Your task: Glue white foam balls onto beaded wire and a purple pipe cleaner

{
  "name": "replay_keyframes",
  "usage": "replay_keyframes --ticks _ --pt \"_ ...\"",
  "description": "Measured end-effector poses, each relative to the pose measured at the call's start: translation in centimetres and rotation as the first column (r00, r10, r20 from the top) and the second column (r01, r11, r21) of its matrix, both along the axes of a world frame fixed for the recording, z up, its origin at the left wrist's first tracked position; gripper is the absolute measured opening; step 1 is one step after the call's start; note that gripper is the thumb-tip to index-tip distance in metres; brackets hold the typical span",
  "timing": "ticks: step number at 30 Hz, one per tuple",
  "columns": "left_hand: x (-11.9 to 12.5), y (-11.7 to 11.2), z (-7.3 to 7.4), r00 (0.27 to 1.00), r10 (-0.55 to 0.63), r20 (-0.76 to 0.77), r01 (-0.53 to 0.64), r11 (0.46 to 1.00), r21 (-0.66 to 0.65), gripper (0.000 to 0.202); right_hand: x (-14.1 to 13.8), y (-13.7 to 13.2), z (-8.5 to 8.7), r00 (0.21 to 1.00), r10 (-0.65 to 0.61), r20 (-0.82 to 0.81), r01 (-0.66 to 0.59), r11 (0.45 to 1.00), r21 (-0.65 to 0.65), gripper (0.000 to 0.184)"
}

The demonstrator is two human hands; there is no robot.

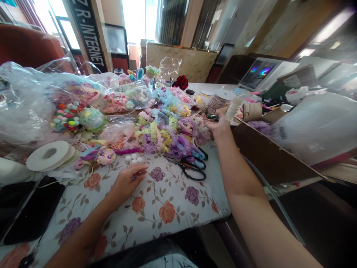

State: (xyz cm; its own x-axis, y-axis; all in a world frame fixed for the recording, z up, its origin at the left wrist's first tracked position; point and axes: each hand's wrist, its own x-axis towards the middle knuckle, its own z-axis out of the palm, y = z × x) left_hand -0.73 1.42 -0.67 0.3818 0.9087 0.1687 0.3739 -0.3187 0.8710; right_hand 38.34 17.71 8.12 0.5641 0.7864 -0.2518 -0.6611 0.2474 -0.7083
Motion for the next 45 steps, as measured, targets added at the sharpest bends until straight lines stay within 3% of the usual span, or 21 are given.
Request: replay_keyframes --ticks 3,6,10,11,12,13,14,16,17,19,21,23,26,28,32,35,36,38,40,42,45 --pt "-0.3 -0.1 0.3 0.998 0.067 -0.021 -0.067 0.998 -0.006 0.028 -1.6 -1.4 1.3 0.996 0.079 -0.040 -0.082 0.992 -0.099 0.021" --pt "-0.7 0.0 0.9 0.989 0.144 -0.033 -0.143 0.990 0.016 0.034 -4.6 -4.4 2.3 0.988 0.155 -0.026 -0.157 0.980 -0.121 0.022" --pt "-1.3 0.6 2.0 0.971 0.132 0.199 -0.108 0.986 -0.128 0.039 -10.5 -10.9 0.9 0.943 0.272 0.193 -0.279 0.960 0.010 0.016" --pt "-1.5 0.7 2.3 0.955 0.134 0.265 -0.087 0.980 -0.181 0.043 -11.9 -12.7 0.0 0.806 0.396 0.440 -0.440 0.898 -0.003 0.018" --pt "-1.8 0.8 2.7 0.944 0.137 0.299 -0.073 0.973 -0.217 0.048 -13.1 -14.4 -1.0 0.562 0.506 0.654 -0.591 0.799 -0.110 0.019" --pt "-2.2 0.8 3.0 0.948 0.134 0.288 -0.066 0.970 -0.232 0.051 -14.2 -16.0 -2.2 0.255 0.568 0.783 -0.676 0.683 -0.276 0.024" --pt "-2.6 0.7 3.4 0.967 0.126 0.223 -0.076 0.972 -0.222 0.052 -15.0 -17.3 -3.4 -0.008 0.539 0.842 -0.669 0.623 -0.405 0.034" --pt "-3.5 -0.1 4.0 0.994 0.083 -0.064 -0.091 0.986 -0.136 0.047 -15.9 -19.2 -5.8 -0.372 0.391 0.842 -0.568 0.621 -0.540 0.050" --pt "-3.8 -0.7 4.2 0.969 0.069 -0.237 -0.089 0.993 -0.076 0.043 -16.0 -19.7 -6.9 -0.488 0.321 0.812 -0.522 0.638 -0.566 0.055" --pt "-4.3 -2.0 4.1 0.907 -0.009 -0.422 0.010 1.000 0.000 0.039 -16.1 -19.9 -8.7 -0.625 0.205 0.753 -0.464 0.678 -0.570 0.063" --pt "-4.2 -3.0 3.3 0.887 -0.119 -0.445 0.145 0.989 0.024 0.042 -16.0 -19.2 -10.0 -0.680 0.131 0.721 -0.439 0.715 -0.544 0.068" --pt "-3.6 -3.1 2.2 0.889 -0.109 -0.445 0.155 0.986 0.068 0.043 -16.3 -17.9 -10.6 -0.699 0.102 0.708 -0.427 0.734 -0.528 0.071" --pt "-2.6 -1.7 0.4 0.863 -0.175 -0.473 0.245 0.965 0.090 0.046 -17.3 -15.6 -10.7 -0.708 0.120 0.696 -0.408 0.734 -0.542 0.073" --pt "-2.2 -0.3 -0.4 0.855 -0.150 -0.496 0.241 0.962 0.126 0.046 -18.1 -14.5 -10.5 -0.710 0.135 0.691 -0.404 0.726 -0.557 0.073" --pt "-2.8 2.1 -0.6 0.886 -0.059 -0.461 0.154 0.973 0.172 0.048 -18.9 -15.0 -9.6 -0.685 0.063 0.726 -0.528 0.644 -0.554 0.064" --pt "-4.2 2.5 0.1 0.919 -0.024 -0.393 0.105 0.977 0.185 0.048 -18.3 -16.8 -9.2 -0.562 0.046 0.826 -0.694 0.517 -0.501 0.049" --pt "-4.8 2.4 0.4 0.926 -0.008 -0.376 0.083 0.979 0.184 0.048 -17.8 -17.2 -9.2 -0.508 0.078 0.858 -0.721 0.507 -0.473 0.046" --pt "-5.7 1.7 0.7 0.931 0.052 -0.361 0.020 0.981 0.191 0.048 -17.0 -17.5 -9.5 -0.422 0.138 0.896 -0.696 0.584 -0.418 0.045" --pt "-6.4 0.6 0.5 0.913 0.138 -0.385 -0.056 0.975 0.217 0.048 -16.4 -17.2 -10.2 -0.429 0.156 0.889 -0.590 0.697 -0.407 0.051" --pt "-6.5 -0.9 -0.5 0.867 0.191 -0.461 -0.088 0.968 0.235 0.050 -16.4 -16.6 -10.9 -0.538 0.158 0.828 -0.481 0.749 -0.456 0.061" --pt "-5.7 -3.4 -2.5 0.755 0.279 -0.593 -0.087 0.940 0.331 0.065 -17.6 -16.5 -11.4 -0.701 0.138 0.700 -0.402 0.734 -0.548 0.080"
